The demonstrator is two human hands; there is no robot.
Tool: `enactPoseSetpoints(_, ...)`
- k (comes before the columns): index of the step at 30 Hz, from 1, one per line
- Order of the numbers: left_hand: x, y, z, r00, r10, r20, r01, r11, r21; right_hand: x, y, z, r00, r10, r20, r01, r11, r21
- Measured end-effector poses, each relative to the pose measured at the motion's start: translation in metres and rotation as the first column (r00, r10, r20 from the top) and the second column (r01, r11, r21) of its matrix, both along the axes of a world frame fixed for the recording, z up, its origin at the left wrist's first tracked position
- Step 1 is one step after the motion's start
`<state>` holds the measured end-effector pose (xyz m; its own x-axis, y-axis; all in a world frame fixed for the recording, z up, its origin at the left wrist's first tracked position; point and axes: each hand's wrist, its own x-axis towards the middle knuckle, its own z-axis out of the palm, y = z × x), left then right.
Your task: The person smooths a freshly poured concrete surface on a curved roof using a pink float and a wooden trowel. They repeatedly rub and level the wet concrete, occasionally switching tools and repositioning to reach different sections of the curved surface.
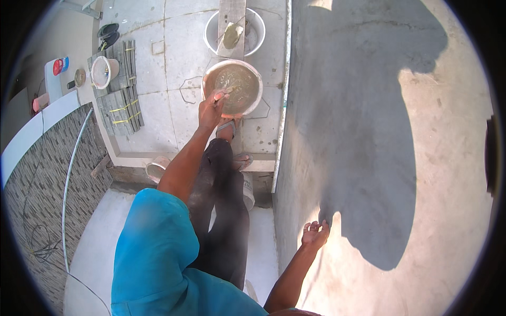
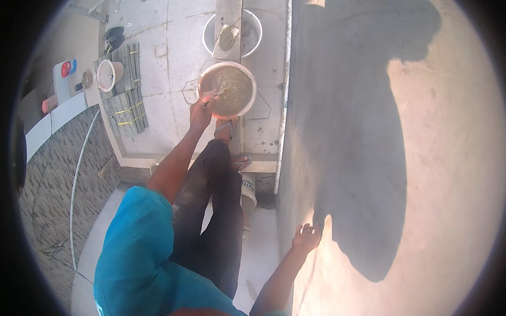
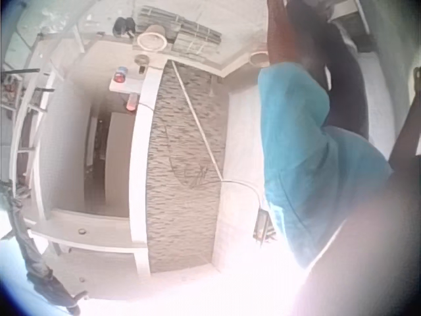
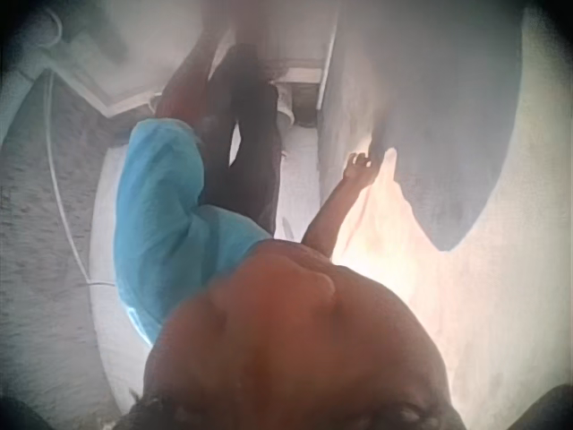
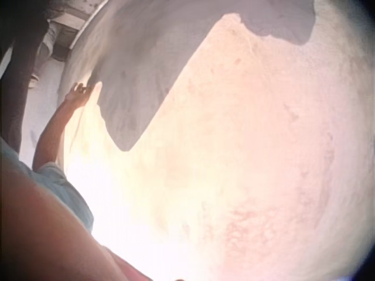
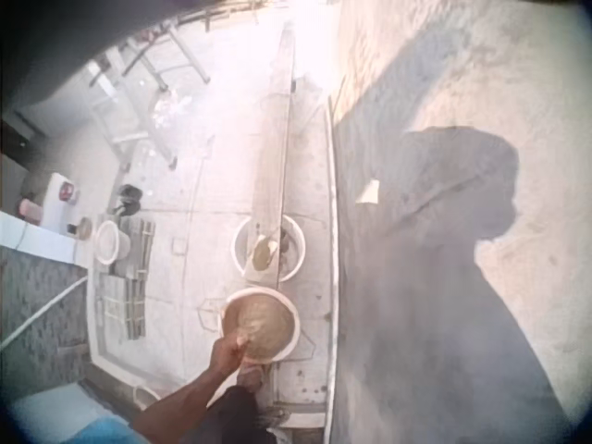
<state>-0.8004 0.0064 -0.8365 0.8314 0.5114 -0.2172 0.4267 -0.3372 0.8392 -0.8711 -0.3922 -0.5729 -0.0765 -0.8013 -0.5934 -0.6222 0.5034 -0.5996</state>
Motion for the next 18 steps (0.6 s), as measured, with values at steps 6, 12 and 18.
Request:
enactPoseSetpoints(6, -0.046, 0.022, 0.105, 0.636, 0.752, -0.174, -0.689, 0.452, -0.566, -0.061, -0.046, -0.005, 0.98, 0.126, 0.155, -0.17, 0.932, 0.319)
enactPoseSetpoints(12, -0.105, 0.042, 0.211, 0.597, 0.764, -0.245, -0.565, 0.183, -0.805, -0.09, -0.024, 0.054, 0.632, 0.734, 0.247, -0.775, 0.607, 0.176)
enactPoseSetpoints(18, -0.113, 0.05, 0.275, 0.682, 0.705, -0.194, -0.42, 0.161, -0.893, -0.053, 0.055, 0.128, 0.068, 0.979, 0.194, -0.959, 0.118, -0.259)
